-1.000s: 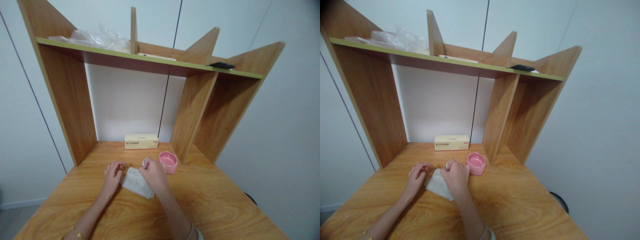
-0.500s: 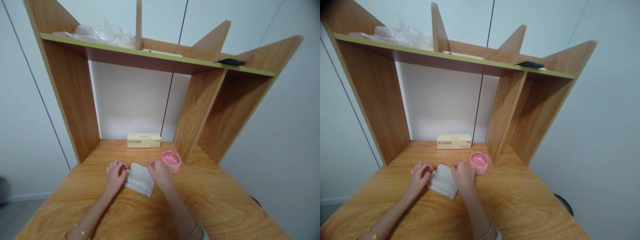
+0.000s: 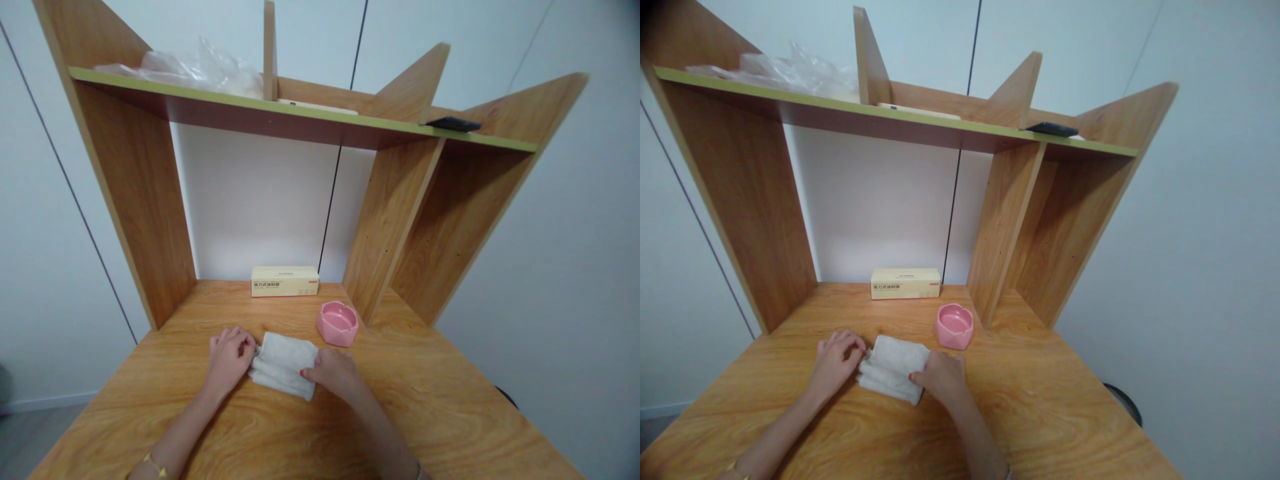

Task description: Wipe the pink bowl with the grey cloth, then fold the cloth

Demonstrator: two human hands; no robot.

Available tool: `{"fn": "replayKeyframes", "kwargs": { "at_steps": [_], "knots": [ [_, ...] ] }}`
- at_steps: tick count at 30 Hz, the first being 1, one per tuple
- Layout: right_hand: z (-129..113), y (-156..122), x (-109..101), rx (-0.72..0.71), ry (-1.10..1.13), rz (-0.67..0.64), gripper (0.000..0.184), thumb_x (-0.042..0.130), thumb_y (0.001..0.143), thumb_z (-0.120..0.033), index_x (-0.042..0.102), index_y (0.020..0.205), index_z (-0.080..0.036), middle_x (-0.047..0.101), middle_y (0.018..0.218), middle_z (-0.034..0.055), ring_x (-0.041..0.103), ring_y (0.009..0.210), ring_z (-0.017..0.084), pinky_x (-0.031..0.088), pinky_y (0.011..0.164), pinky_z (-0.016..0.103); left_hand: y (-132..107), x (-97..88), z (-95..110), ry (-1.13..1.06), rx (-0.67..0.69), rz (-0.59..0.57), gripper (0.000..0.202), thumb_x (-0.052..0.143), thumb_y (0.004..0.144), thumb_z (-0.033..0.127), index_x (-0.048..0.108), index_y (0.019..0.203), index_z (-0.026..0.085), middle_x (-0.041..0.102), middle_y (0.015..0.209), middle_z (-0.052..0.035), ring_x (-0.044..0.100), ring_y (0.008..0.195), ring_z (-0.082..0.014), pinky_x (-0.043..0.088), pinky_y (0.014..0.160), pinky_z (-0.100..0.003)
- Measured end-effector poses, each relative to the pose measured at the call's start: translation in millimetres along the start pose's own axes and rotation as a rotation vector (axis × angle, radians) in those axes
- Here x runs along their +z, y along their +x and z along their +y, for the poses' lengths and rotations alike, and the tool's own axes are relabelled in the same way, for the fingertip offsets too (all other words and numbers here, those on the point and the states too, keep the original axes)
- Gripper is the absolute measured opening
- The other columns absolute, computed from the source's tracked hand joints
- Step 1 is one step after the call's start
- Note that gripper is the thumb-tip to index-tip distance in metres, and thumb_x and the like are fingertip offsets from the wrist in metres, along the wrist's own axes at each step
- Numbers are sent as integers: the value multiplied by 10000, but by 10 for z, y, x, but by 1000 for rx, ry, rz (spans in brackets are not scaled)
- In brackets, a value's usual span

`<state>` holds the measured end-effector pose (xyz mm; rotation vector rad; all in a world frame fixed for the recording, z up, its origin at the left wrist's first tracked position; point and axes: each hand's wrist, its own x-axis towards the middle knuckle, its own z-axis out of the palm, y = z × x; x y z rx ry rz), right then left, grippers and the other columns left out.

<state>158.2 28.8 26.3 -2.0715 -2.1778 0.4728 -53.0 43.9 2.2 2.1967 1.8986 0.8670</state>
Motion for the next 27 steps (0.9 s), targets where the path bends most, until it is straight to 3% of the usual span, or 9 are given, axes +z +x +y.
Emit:
{"fn": "replayKeyframes", "kwargs": {
  "at_steps": [4,8,12,14,16,18,19,22,27],
  "knots": [
    [420,-34,-177,27,-44,14,213,596,636,-396,635,656,-188,669,699,79,615,702,258,386,632,338,12,21,-18,-31,18,20,185,402,724,183,580,693,222,627,809,-3,496,850,-215,293,762,-360],
    [874,-26,-358,189,-182,70,225,621,606,-415,619,609,-190,661,698,84,613,757,291,374,690,386,25,41,-29,-42,15,0,177,404,725,189,575,706,226,630,820,-2,493,861,-221,301,768,-363],
    [1006,-34,-474,265,-190,117,184,666,566,-354,599,605,-188,657,693,74,602,811,307,333,773,451,20,60,-20,-57,15,-12,170,408,723,190,573,703,225,631,814,-6,495,861,-225,310,779,-375],
    [897,-38,-485,230,-146,184,162,668,565,-258,606,687,-171,659,767,107,588,838,325,326,782,473,22,87,-30,-75,19,-6,167,411,712,188,573,705,226,629,805,-7,501,855,-226,322,780,-382],
    [682,-20,-441,151,-89,256,283,620,607,-180,586,887,-165,633,939,132,569,897,302,357,777,427,30,125,-53,-128,40,3,162,408,700,186,567,695,219,620,783,-16,513,833,-222,347,770,-377],
    [394,25,-323,16,24,277,430,547,669,-152,478,1087,-223,584,1058,78,564,914,209,403,741,313,39,163,-79,-243,67,7,161,388,697,178,545,678,206,604,752,-25,529,792,-205,384,746,-349],
    [238,57,-237,-115,216,283,441,514,680,-121,453,1105,-221,589,1002,62,569,870,181,416,713,286,42,176,-88,-311,72,7,161,375,699,175,532,673,202,594,736,-27,535,766,-194,402,727,-330],
    [-185,155,88,-313,681,-1,397,485,698,-156,423,1084,-220,547,756,-28,525,529,94,404,470,212,35,183,-93,-448,52,-11,153,355,709,178,502,669,199,569,690,-20,538,694,-170,426,660,-288],
    [-455,250,542,-276,1013,-321,281,436,688,-160,434,966,-202,479,574,-102,398,323,30,285,327,148,9,183,-85,-501,48,-96,102,380,670,207,427,580,200,488,552,25,486,569,-138,402,562,-252]
  ]
}}
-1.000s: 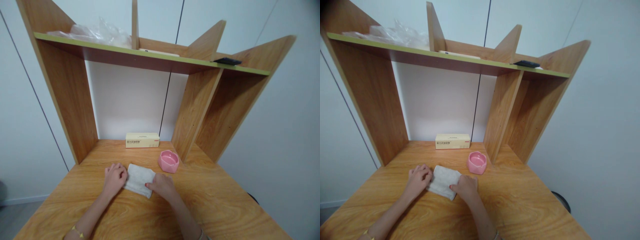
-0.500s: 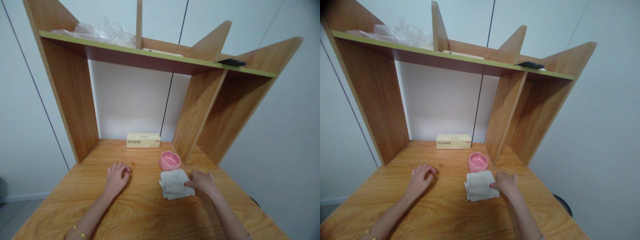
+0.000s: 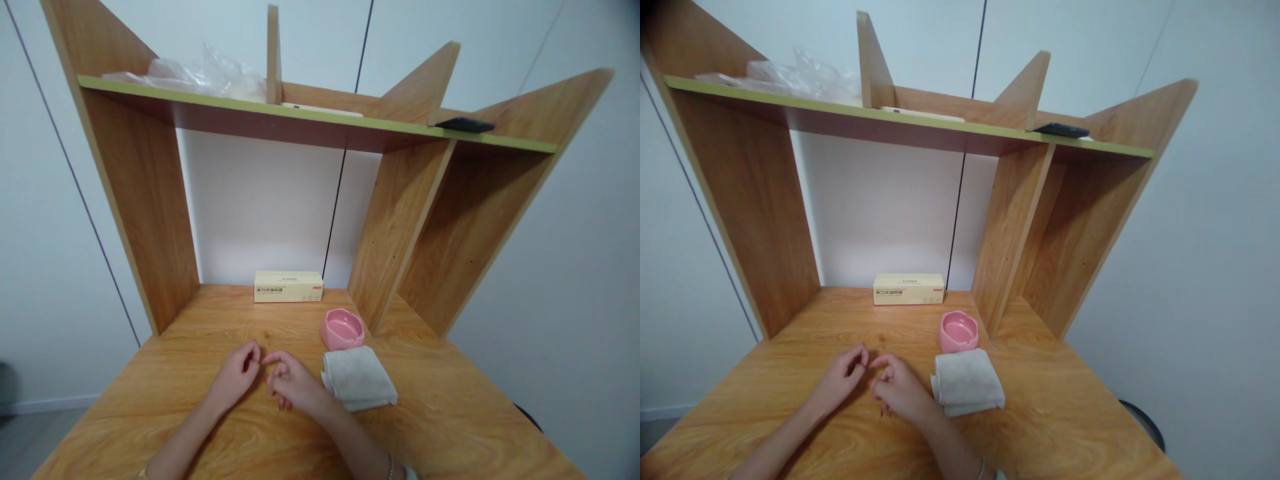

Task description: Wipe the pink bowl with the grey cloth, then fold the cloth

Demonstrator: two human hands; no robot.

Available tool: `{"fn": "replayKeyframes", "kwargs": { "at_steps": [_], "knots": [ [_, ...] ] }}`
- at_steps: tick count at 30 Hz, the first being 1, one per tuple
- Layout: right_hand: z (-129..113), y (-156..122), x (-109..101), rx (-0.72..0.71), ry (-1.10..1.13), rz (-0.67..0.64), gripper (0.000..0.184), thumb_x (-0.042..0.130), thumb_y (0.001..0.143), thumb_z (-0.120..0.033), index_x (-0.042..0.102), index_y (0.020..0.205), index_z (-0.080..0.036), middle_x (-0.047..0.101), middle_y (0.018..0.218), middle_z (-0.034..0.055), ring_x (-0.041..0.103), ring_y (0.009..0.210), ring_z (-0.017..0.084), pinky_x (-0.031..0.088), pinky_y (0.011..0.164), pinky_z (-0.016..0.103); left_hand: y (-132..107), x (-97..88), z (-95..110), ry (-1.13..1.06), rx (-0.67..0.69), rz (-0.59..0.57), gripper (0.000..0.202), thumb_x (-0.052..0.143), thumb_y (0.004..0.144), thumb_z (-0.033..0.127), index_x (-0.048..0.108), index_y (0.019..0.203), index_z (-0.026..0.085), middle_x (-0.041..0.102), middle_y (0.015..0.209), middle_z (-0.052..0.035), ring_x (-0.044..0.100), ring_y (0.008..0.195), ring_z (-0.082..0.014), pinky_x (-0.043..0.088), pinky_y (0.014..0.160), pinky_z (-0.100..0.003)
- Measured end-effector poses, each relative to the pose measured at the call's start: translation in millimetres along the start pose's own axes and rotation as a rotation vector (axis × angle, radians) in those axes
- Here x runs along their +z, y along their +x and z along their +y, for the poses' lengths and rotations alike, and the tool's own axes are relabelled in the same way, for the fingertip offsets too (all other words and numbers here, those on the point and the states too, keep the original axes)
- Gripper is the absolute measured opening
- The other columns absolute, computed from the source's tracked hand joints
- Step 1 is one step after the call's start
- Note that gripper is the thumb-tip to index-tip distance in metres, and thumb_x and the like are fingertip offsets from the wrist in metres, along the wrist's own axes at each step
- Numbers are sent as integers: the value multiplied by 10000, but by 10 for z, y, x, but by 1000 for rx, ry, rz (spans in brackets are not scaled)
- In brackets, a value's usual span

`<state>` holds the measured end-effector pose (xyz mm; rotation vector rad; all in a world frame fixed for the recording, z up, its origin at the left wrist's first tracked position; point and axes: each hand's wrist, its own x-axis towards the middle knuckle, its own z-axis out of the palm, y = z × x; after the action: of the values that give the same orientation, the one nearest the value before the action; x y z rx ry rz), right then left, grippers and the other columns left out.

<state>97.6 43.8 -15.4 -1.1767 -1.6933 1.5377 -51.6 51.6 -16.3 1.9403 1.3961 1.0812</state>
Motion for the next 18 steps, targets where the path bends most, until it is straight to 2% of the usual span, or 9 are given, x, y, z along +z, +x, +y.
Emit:
{"fn": "replayKeyframes", "kwargs": {
  "at_steps": [4,7,12,18],
  "knots": [
    [150,45,-3,51,172,16,269,452,679,-283,418,925,-178,481,488,-109,422,301,53,303,321,165,34,62,-101,-285,-201,-76,142,348,713,299,392,617,203,449,461,63,392,353,-85,292,363,-190],
    [196,69,-38,50,254,12,364,534,610,-338,421,912,-170,497,472,-105,446,308,71,319,328,183,83,105,-203,-484,-313,-59,141,390,705,328,412,660,197,467,454,77,342,274,-53,228,307,-160],
    [262,113,-71,61,339,6,429,621,549,-350,447,889,-155,521,472,-88,443,304,78,310,338,198,145,112,-306,-724,-304,-11,158,500,659,327,463,650,174,489,463,73,343,267,-31,230,296,-150],
    [317,110,-103,9,447,11,412,648,559,-349,481,876,-147,531,485,-74,430,313,61,281,340,185,178,104,-349,-807,-300,20,157,531,645,312,491,640,160,512,469,56,339,279,-29,224,306,-159]
  ]
}}
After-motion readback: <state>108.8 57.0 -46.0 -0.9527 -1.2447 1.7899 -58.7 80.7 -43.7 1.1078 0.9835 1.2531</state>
